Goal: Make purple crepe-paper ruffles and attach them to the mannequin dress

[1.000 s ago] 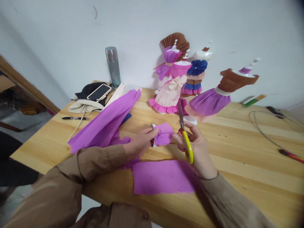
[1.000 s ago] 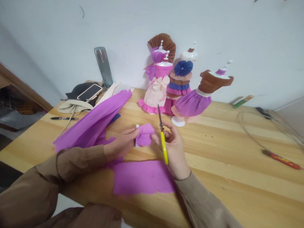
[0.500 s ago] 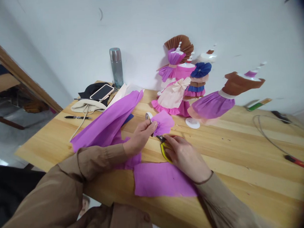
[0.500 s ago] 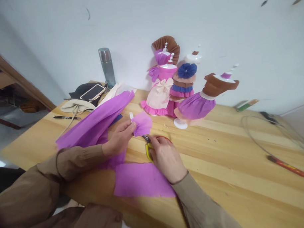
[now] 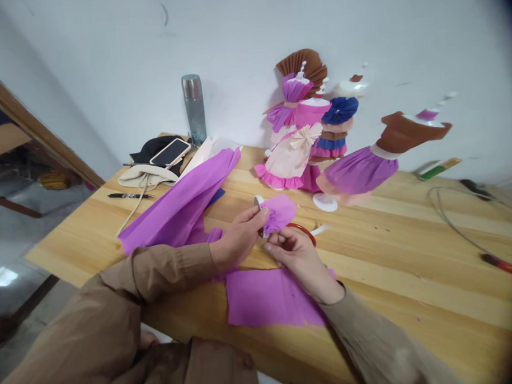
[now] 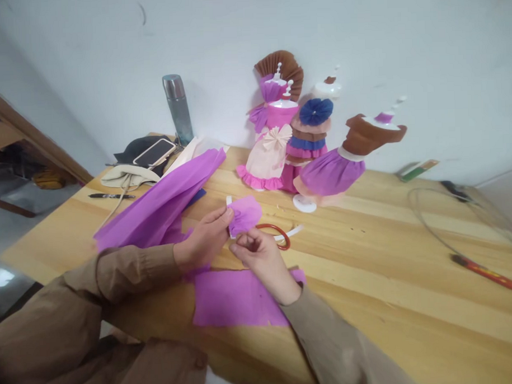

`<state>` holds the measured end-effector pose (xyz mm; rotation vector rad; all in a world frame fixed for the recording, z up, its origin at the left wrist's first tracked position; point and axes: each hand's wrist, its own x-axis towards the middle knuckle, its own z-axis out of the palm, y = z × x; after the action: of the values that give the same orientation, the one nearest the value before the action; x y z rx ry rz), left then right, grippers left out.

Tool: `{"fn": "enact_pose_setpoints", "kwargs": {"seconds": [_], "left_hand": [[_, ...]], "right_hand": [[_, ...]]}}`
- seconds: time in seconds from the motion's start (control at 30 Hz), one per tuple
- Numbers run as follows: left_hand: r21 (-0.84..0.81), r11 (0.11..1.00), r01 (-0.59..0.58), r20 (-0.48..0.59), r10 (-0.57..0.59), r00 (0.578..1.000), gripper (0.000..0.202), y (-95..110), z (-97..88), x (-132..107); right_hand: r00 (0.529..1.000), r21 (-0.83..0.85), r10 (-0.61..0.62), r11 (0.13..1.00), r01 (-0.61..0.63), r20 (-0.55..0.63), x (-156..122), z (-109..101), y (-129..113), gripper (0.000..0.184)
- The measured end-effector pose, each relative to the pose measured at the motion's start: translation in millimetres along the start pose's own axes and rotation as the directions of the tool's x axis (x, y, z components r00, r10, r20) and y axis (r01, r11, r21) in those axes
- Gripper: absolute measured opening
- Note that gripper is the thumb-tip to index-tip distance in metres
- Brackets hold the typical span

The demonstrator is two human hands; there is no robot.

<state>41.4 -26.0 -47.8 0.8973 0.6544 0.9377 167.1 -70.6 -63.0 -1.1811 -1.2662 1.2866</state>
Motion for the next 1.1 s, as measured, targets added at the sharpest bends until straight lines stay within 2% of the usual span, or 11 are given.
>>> {"fn": "enact_pose_setpoints", "kwargs": {"seconds": [0.17,0.37,0.53,0.6,0.7,0.83,0.9,1.0,1.1], "left_hand": [[0.162,0.987,-0.017,0.017,0.014,1.000,0.041,-2,-3.1,-1],[0.430,0.890,-0.151,0.159,0.090,0.983,0.045,10,-10.0,4],[0.448,0.863,-0.235,0.362,0.065,0.930,0.049,19,-18.4,11],[0.412,0.872,-0.265,0.402,0.087,0.911,0.050,23,-19.9,12],[0.354,0.904,-0.238,0.392,0.087,0.916,0.048,27,-19.6,11],[0.293,0.948,-0.125,0.323,0.025,0.946,0.039,28,-15.7,8],[0.302,0.950,-0.078,0.278,-0.009,0.961,0.037,28,-13.1,6],[0.363,0.929,-0.067,0.225,-0.017,0.974,0.033,28,-10.0,3],[0.389,0.918,-0.071,0.228,-0.021,0.973,0.034,29,-9.7,2]], "right_hand": [[0.995,0.019,-0.020,1.000,0.022,-0.095,1,6,9,0.042],[0.981,-0.003,-0.070,0.998,0.070,-0.183,-6,2,8,0.037],[0.974,-0.035,-0.102,0.995,0.096,-0.201,-12,-3,6,0.036],[0.968,-0.045,-0.115,0.993,0.108,-0.221,-12,-4,6,0.035],[0.953,-0.098,-0.151,0.987,0.129,-0.262,-11,-7,5,0.034],[0.929,-0.223,-0.217,0.963,0.152,-0.299,-9,-8,5,0.034],[0.924,-0.269,-0.236,0.951,0.155,-0.302,-9,-8,5,0.036],[0.925,-0.315,-0.254,0.935,0.160,-0.283,-9,-8,6,0.037],[0.933,-0.311,-0.250,0.936,0.165,-0.259,-10,-8,6,0.037]]}}
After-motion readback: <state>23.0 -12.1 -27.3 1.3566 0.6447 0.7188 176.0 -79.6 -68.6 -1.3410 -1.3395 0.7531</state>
